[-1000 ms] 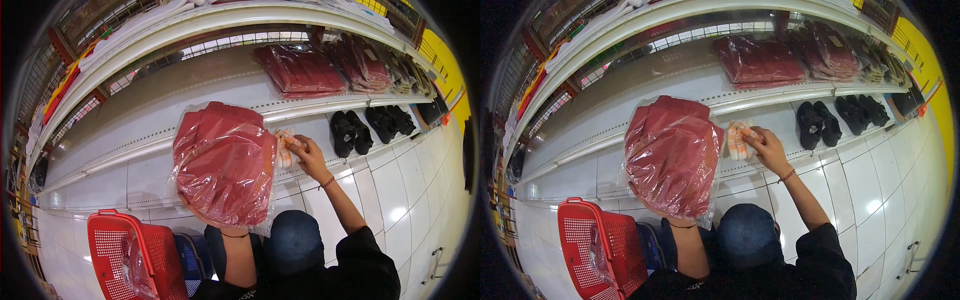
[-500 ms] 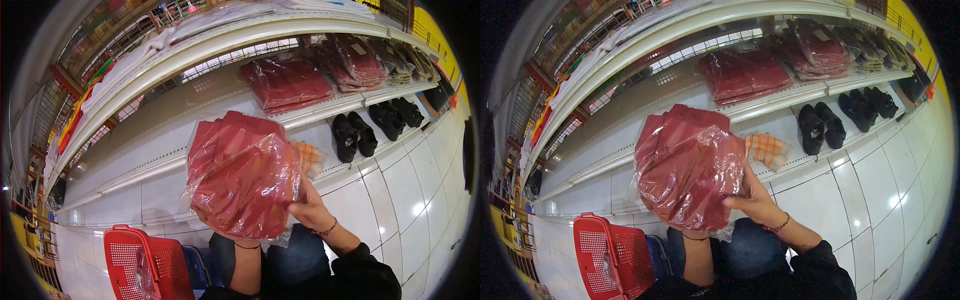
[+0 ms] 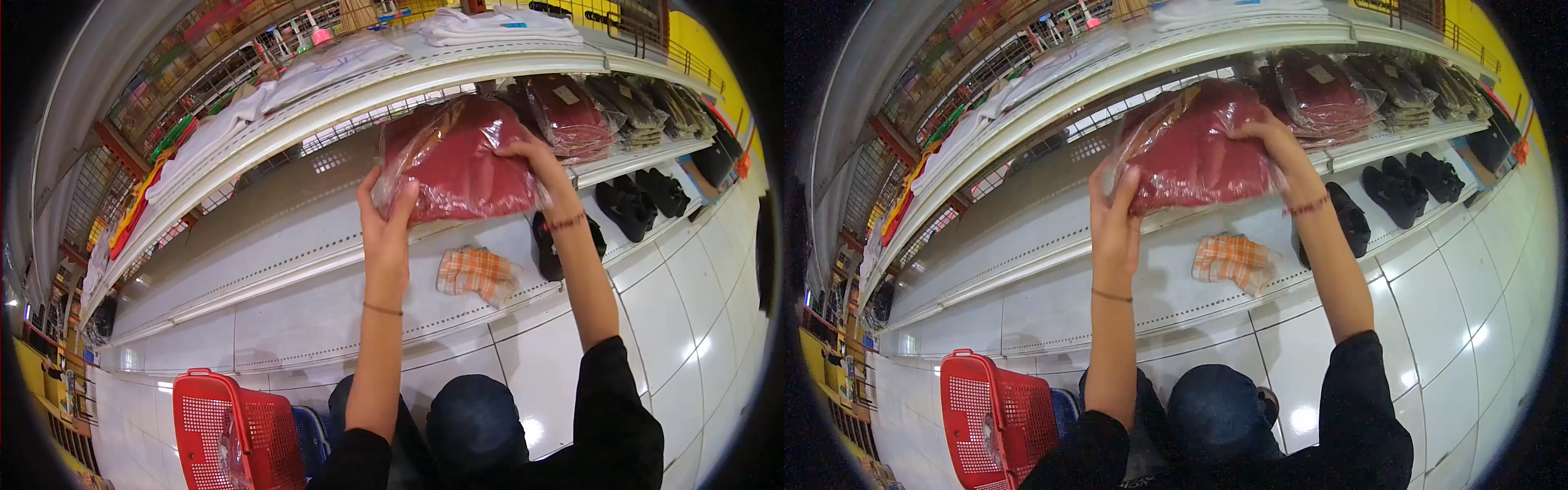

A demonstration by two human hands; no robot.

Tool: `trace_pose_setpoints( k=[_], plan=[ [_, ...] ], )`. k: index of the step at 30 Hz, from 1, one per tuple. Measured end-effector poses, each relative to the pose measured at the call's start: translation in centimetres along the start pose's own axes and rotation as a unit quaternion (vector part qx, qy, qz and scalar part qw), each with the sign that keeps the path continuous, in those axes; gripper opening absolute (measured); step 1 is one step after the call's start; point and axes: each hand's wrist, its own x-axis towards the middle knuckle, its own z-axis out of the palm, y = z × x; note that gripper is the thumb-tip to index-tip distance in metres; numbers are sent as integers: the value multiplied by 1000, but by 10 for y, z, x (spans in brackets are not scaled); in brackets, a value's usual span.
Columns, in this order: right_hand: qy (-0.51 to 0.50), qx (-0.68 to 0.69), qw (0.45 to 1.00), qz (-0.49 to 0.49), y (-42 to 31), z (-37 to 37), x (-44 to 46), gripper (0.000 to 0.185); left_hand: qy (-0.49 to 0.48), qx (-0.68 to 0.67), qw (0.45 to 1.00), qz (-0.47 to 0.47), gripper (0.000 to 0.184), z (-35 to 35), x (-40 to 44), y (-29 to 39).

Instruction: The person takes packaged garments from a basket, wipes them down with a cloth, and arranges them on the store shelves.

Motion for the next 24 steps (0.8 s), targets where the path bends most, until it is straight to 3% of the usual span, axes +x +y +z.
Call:
trace_pose_setpoints(
  k=[3,4,5,6,7,8,12,14,17,22,24],
  plan=[
    [-45,-94,994,-43,3,-12,37,55,-21,181,983,-4,62,-5,20,-14],
    [-60,-182,978,-80,8,-22,52,58,-32,271,962,-20,63,-8,24,-18],
    [-75,-268,953,-116,9,-26,58,62,-8,371,928,27,59,-12,27,-25],
    [-76,-268,953,-117,11,-32,61,62,-8,372,928,28,59,-17,26,-33],
    [-20,-410,885,-218,12,-31,58,63,-3,417,904,94,57,-13,19,-31],
    [36,-537,784,-310,14,-30,55,65,2,459,874,158,56,-9,15,-28],
    [-10,-611,745,-266,1,-14,-7,66,-36,538,820,193,49,-10,18,-16],
    [-52,-687,658,-305,3,-12,-36,69,-83,526,826,185,40,-12,24,-16],
    [-110,-661,681,-294,12,-27,-35,65,-98,540,828,111,39,-13,22,-10],
    [-125,-592,721,-339,1,-24,-4,49,-58,482,868,104,39,-16,31,-11],
    [-80,-580,710,-391,-1,-21,18,41,-34,507,840,192,37,-17,41,-15]
  ],
)
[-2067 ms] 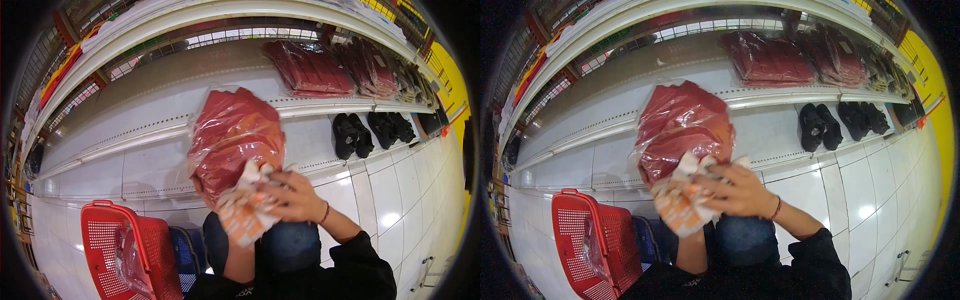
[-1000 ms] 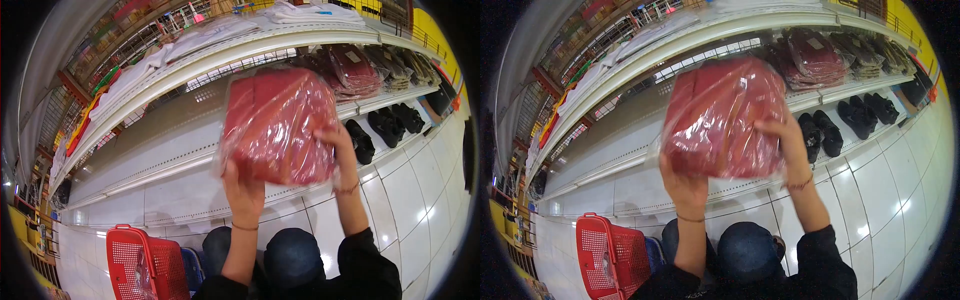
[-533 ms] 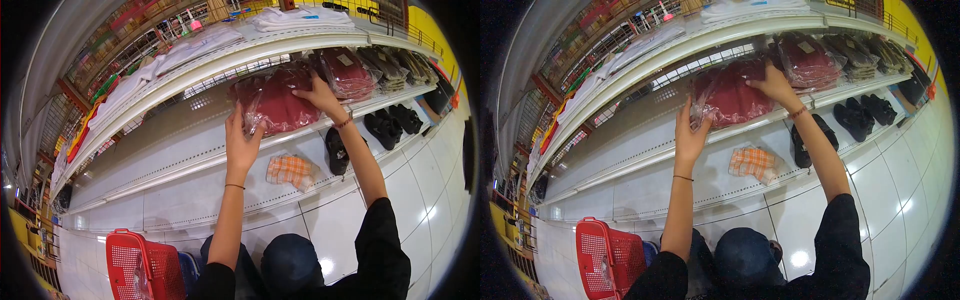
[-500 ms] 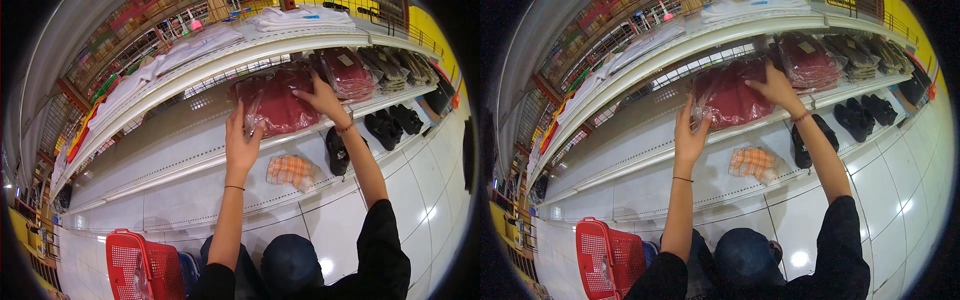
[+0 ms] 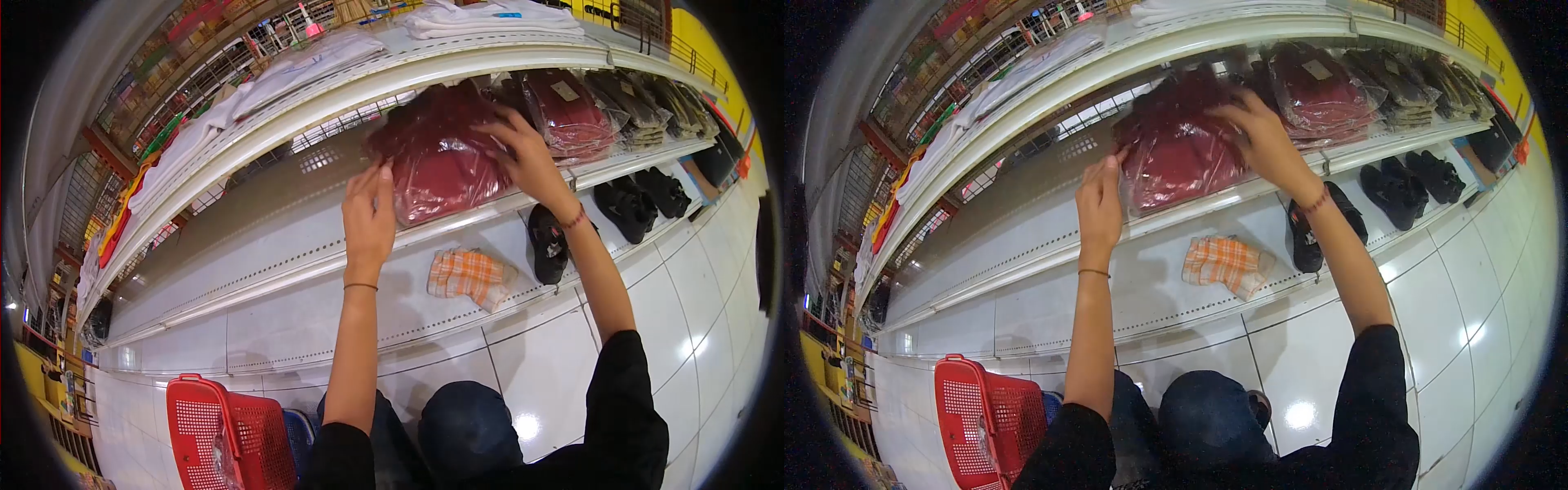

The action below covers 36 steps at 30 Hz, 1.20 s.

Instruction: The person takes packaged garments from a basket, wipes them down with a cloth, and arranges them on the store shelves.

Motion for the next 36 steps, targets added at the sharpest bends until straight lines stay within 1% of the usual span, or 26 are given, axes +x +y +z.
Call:
trace_pose_setpoints(
  k=[1,2,3,4,5,7,8,10,11,12,13,15,16,17,18,19,20,21,22,24,27,30,32,34,35,36],
  plan=[
    [29,-35,999,-22,10,5,5,34,-1,0,1000,-1,37,4,3,-5],
    [29,-34,999,-21,16,9,1,34,-4,61,998,13,36,6,5,-10],
    [35,-93,994,-35,21,11,-3,34,-6,123,992,28,35,7,6,-14],
    [42,-151,986,-49,23,11,-5,34,-4,124,992,29,35,8,6,-16],
    [44,-151,986,-52,16,9,-7,34,-13,103,994,42,34,9,5,-17],
    [-37,-19,997,-63,-1,2,-21,33,-21,82,995,52,35,10,2,-22],
    [-38,-18,997,-62,-2,3,-27,33,-45,113,991,54,37,10,0,-26],
    [-69,-97,989,-84,4,3,-40,33,-71,142,986,56,41,9,-2,-26],
    [-38,-116,989,-89,10,5,-46,32,-103,161,981,12,43,8,-3,-23],
    [-38,-117,988,-89,13,4,-49,32,-133,179,974,-31,45,6,-3,-21],
    [-22,-104,992,-74,13,3,-52,33,-132,178,975,-31,45,5,-2,-22],
    [-6,-91,994,-60,9,2,-57,33,-171,193,964,-65,49,1,0,-25],
    [16,-78,996,-28,4,1,-59,33,-168,194,964,-66,49,1,0,-27],
    [37,-64,997,4,1,1,-58,33,-134,142,979,-52,50,0,-2,-29],
    [37,-63,997,1,-3,0,-54,33,-100,90,990,-38,51,0,-4,-31],
    [48,-97,993,-39,-9,1,-49,34,-98,90,990,-38,51,-3,-6,-26],
    [59,-131,987,-78,-12,2,-46,34,-108,69,992,11,51,-8,-8,-14],
    [59,-131,987,-77,-10,5,-46,34,-119,47,990,61,51,-11,-9,-6],
    [51,-156,982,-91,-6,10,-45,34,-120,46,990,60,51,-9,-9,-3],
    [43,-181,977,-106,-2,14,-40,34,-171,141,969,106,50,-7,-9,1],
    [70,-169,979,-85,-9,20,-28,34,-158,106,979,67,48,-3,5,-15],
    [64,-199,976,-57,-10,27,-24,33,-135,87,984,76,46,-2,13,-26],
    [20,-183,982,-35,-5,34,-27,32,-153,83,983,52,45,-2,7,-27],
    [27,-157,987,-35,-13,30,-43,30,-179,81,980,22,48,-3,-2,-26],
    [70,-129,989,-22,-22,26,-55,30,-178,80,981,20,48,-6,-8,-26],
    [113,-100,989,-6,-30,23,-72,30,-148,60,987,37,50,-11,-15,-25]
  ],
)
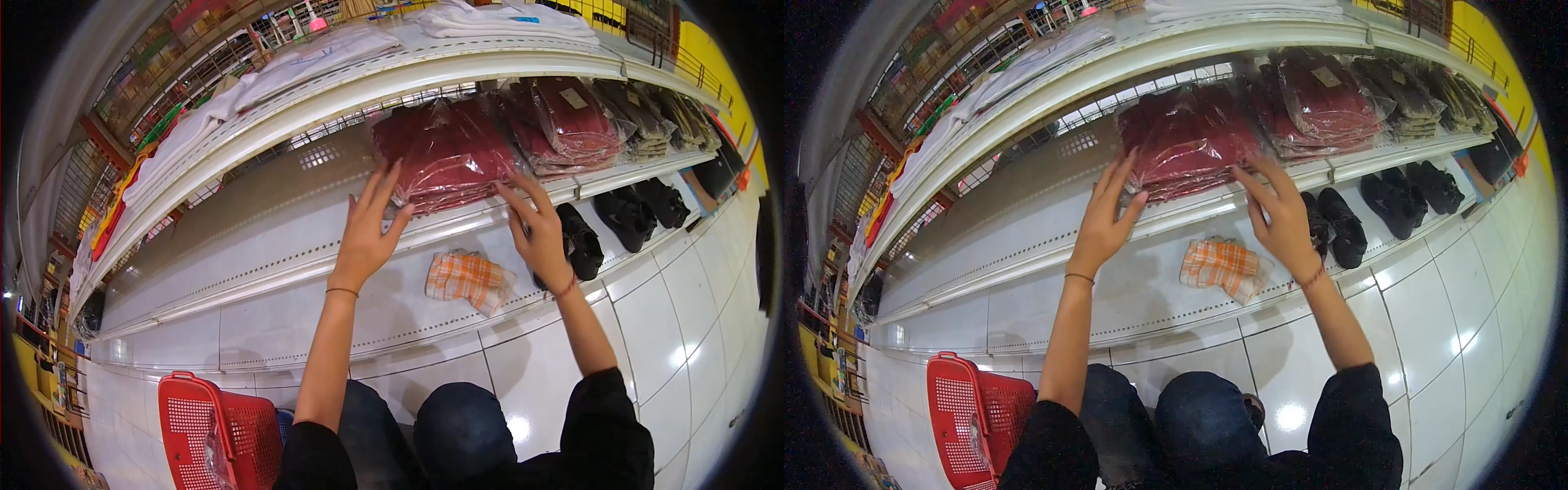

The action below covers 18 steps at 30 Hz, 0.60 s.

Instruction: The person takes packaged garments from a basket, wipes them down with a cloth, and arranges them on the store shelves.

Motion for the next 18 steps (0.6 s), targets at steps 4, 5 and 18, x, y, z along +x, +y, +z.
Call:
trace_pose_setpoints(
  k=[4,5,18],
  plan=[
    [-89,68,971,210,-2,-15,-143,28,15,103,994,15,58,-16,-28,-13],
    [-103,31,959,261,-6,-14,-200,28,11,100,995,8,58,-20,-35,-15],
    [-400,-268,771,418,-121,-105,-497,58,-1,261,965,16,78,-22,-59,-28]
  ],
)
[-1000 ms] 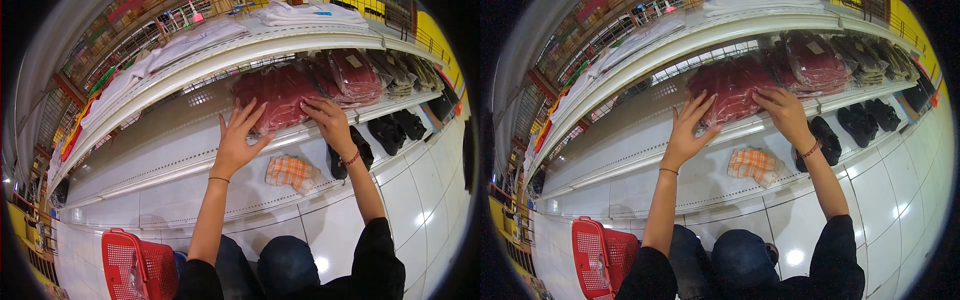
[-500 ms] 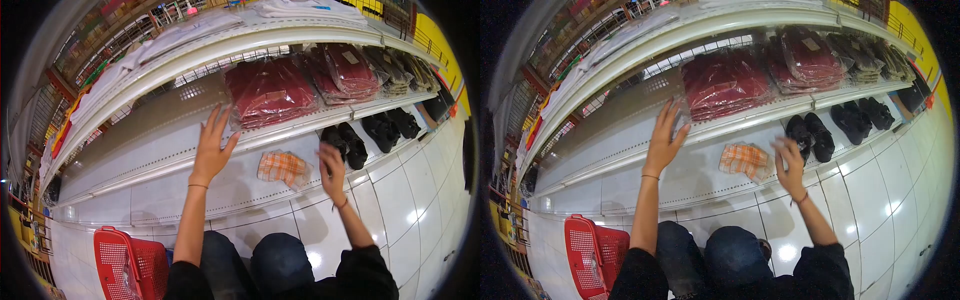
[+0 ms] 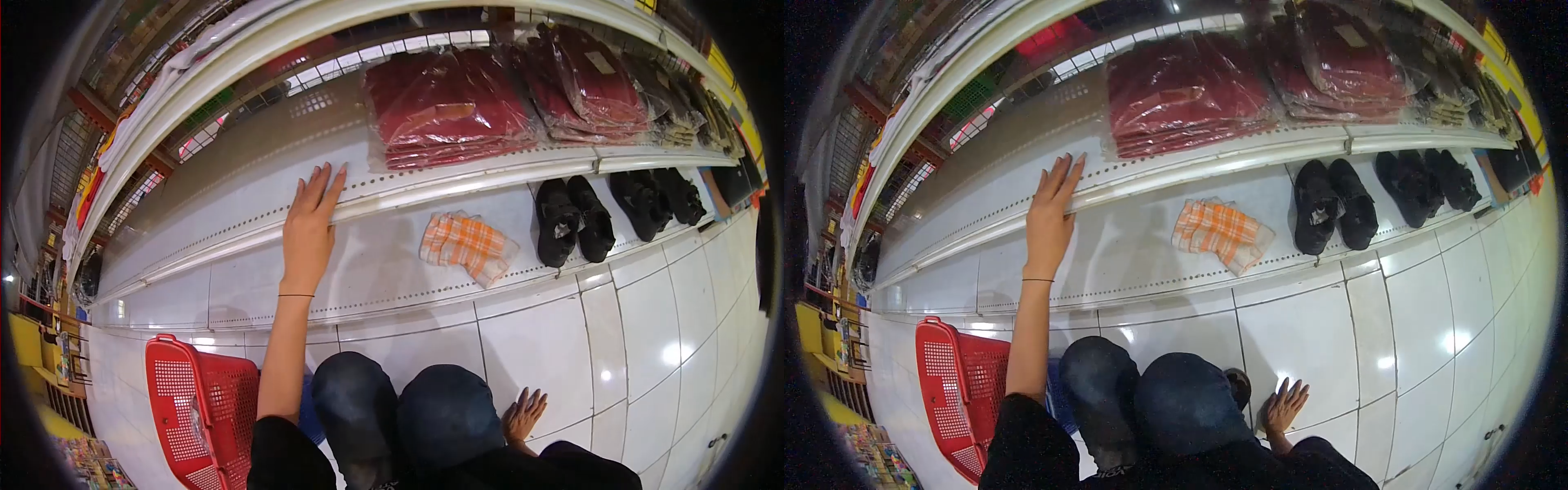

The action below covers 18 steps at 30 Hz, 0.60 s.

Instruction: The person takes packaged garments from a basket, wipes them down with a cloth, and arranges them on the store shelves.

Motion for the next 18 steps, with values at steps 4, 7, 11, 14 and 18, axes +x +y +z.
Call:
trace_pose_setpoints(
  k=[4,7,11,14,18],
  plan=[
    [-16,11,1000,-5,1,-7,1,57,-9,20,1000,-16,79,-4,4,11],
    [-51,24,998,13,-6,-7,5,60,-15,40,998,-40,78,-2,7,14],
    [-50,18,999,-1,3,-8,5,64,-13,58,996,-70,78,3,6,19],
    [-64,24,998,11,4,-8,2,62,-5,66,995,-78,79,6,3,20],
    [-36,16,999,5,-4,-13,2,55,16,64,994,-92,79,9,0,20]
  ],
)
